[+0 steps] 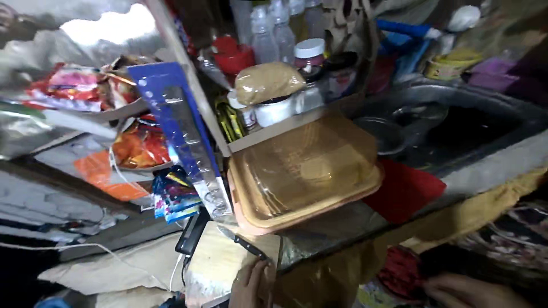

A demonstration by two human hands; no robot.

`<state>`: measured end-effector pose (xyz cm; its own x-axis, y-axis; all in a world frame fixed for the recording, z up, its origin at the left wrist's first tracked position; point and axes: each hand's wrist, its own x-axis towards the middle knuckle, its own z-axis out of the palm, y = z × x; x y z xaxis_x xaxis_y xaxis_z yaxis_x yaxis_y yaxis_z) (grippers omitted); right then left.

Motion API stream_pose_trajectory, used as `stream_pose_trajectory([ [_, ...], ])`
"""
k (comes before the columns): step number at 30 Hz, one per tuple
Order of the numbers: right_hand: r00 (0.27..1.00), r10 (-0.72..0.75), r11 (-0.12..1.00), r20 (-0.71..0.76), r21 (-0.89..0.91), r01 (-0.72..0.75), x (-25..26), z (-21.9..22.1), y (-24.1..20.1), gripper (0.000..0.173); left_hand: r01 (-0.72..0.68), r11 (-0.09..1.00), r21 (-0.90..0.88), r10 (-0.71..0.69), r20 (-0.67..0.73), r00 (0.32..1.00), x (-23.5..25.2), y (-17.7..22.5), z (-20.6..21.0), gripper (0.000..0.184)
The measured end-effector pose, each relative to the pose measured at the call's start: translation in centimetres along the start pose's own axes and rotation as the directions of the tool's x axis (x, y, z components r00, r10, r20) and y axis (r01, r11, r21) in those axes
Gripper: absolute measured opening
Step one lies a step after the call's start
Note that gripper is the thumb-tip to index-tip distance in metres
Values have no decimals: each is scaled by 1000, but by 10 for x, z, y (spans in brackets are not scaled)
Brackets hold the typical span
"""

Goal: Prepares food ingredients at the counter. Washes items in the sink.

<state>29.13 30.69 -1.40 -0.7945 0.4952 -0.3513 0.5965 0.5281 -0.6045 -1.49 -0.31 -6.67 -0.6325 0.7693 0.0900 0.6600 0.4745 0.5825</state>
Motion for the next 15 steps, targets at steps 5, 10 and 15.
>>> stream_pose_trajectory([
  [5,989,-125,957,-81,-273,98,112,81,-97,41,35,954,297,-36,-1,999,34,-18,29,60],
  [10,997,-4,899,74,-437,36,143,121,-122,79,77,941,329,-103,61,993,29,-19,29,58],
  [15,901,-367,861,-232,-452,234,129,157,-111,34,39,985,168,-17,-128,992,-10,-26,32,38],
])
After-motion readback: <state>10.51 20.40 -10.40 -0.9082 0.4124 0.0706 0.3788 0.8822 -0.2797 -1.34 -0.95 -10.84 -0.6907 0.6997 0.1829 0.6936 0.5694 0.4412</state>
